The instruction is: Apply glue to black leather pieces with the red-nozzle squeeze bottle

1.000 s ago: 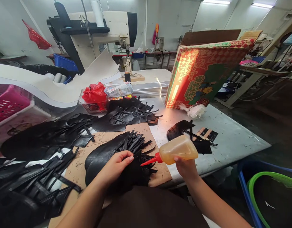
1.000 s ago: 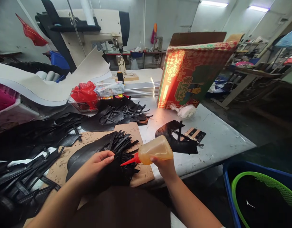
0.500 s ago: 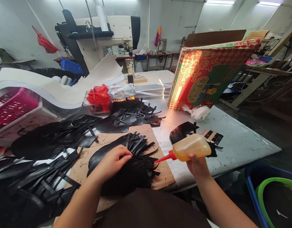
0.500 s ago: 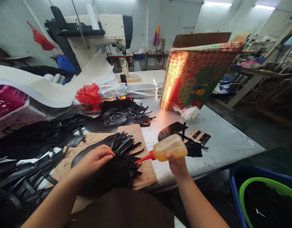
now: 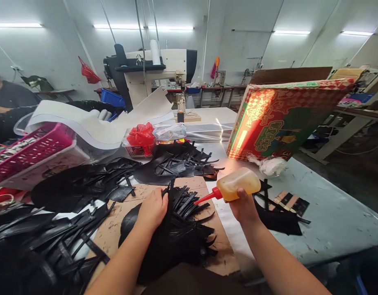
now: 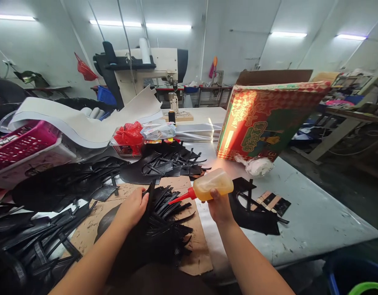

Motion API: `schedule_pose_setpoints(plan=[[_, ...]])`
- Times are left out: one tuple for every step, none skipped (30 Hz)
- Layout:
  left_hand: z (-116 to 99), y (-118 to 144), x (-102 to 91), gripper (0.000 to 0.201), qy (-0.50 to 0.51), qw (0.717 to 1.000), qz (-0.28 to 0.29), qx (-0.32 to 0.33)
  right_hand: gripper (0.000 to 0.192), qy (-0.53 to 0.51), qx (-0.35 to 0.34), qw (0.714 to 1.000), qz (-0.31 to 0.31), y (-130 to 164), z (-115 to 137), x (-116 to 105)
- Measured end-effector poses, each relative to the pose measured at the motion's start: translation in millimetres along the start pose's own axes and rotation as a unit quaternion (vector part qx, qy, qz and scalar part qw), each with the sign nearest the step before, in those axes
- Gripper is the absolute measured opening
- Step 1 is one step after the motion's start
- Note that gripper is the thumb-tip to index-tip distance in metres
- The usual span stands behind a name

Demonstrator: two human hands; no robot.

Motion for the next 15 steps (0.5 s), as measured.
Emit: schedule_pose_setpoints(plan=[[-0.2, 0.9, -2.4, 0.033, 0.002, 1.000, -0.018, 0.001, 0.052, -0.004, 0.002, 1.000, 0.002, -3.5, -1.8, 4.0], [-0.9, 1.8, -4.9, 0.031, 0.004, 0.999, -0.034, 0.004, 0.053, -0.008, 0.002, 1.000, 0.003, -7.2, -3.1, 8.1], [-2.0, 2.7, -7.2, 0.031, 0.005, 0.999, -0.047, 0.009, 0.054, -0.009, 0.000, 1.000, 0.006, -11.1, -3.9, 12.6], [-3.7, 3.8, -9.7, 0.032, 0.005, 0.998, -0.060, 0.017, 0.053, -0.004, -0.004, 1.000, 0.012, -15.2, -4.1, 17.9], [-5.9, 5.1, -12.5, 0.032, 0.003, 0.997, -0.075, 0.028, 0.053, 0.004, -0.008, 1.000, 0.022, -19.4, -4.1, 24.0], [-8.7, 6.7, -15.6, 0.031, -0.001, 0.995, -0.092, 0.042, 0.052, 0.016, -0.013, 0.999, 0.033, -23.6, -4.0, 30.4], [-11.7, 8.4, -18.7, 0.030, -0.007, 0.992, -0.111, 0.057, 0.052, 0.027, -0.016, 0.999, 0.044, -27.6, -4.2, 36.8], [-14.8, 10.3, -21.5, 0.028, -0.015, 0.989, -0.128, 0.073, 0.053, 0.035, -0.018, 0.998, 0.052, -31.5, -4.8, 42.9], [-17.9, 12.1, -23.7, 0.028, -0.022, 0.986, -0.141, 0.089, 0.055, 0.041, -0.022, 0.997, 0.058, -35.0, -5.2, 48.6], [-20.6, 13.5, -24.9, 0.027, -0.027, 0.983, -0.150, 0.103, 0.056, 0.046, -0.026, 0.997, 0.062, -38.0, -5.5, 54.1], [-22.4, 14.5, -25.1, 0.026, -0.028, 0.982, -0.151, 0.112, 0.057, 0.050, -0.029, 0.996, 0.066, -40.4, -6.1, 59.8], [-23.8, 15.0, -25.0, 0.026, -0.027, 0.981, -0.150, 0.118, 0.058, 0.057, -0.033, 0.995, 0.071, -42.0, -6.6, 65.6], [-24.6, 15.3, -24.9, 0.025, -0.024, 0.981, -0.148, 0.121, 0.058, 0.067, -0.036, 0.994, 0.076, -43.0, -7.3, 71.6], [-25.1, 15.4, -24.8, 0.025, -0.021, 0.982, -0.146, 0.121, 0.058, 0.079, -0.038, 0.993, 0.081, -43.2, -8.1, 77.3], [-25.3, 15.4, -24.8, 0.025, -0.019, 0.982, -0.145, 0.120, 0.059, 0.091, -0.039, 0.991, 0.084, -43.1, -8.9, 82.4]])
Point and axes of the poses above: each hand's wrist, its own y-axis away from the middle knuckle, its own x-axis out of the palm, z = x × y, the point moved 8 cm from there along -y, towards the middle knuckle, and after that the axes turned 6 degrees about x, right-handed, at the moved point
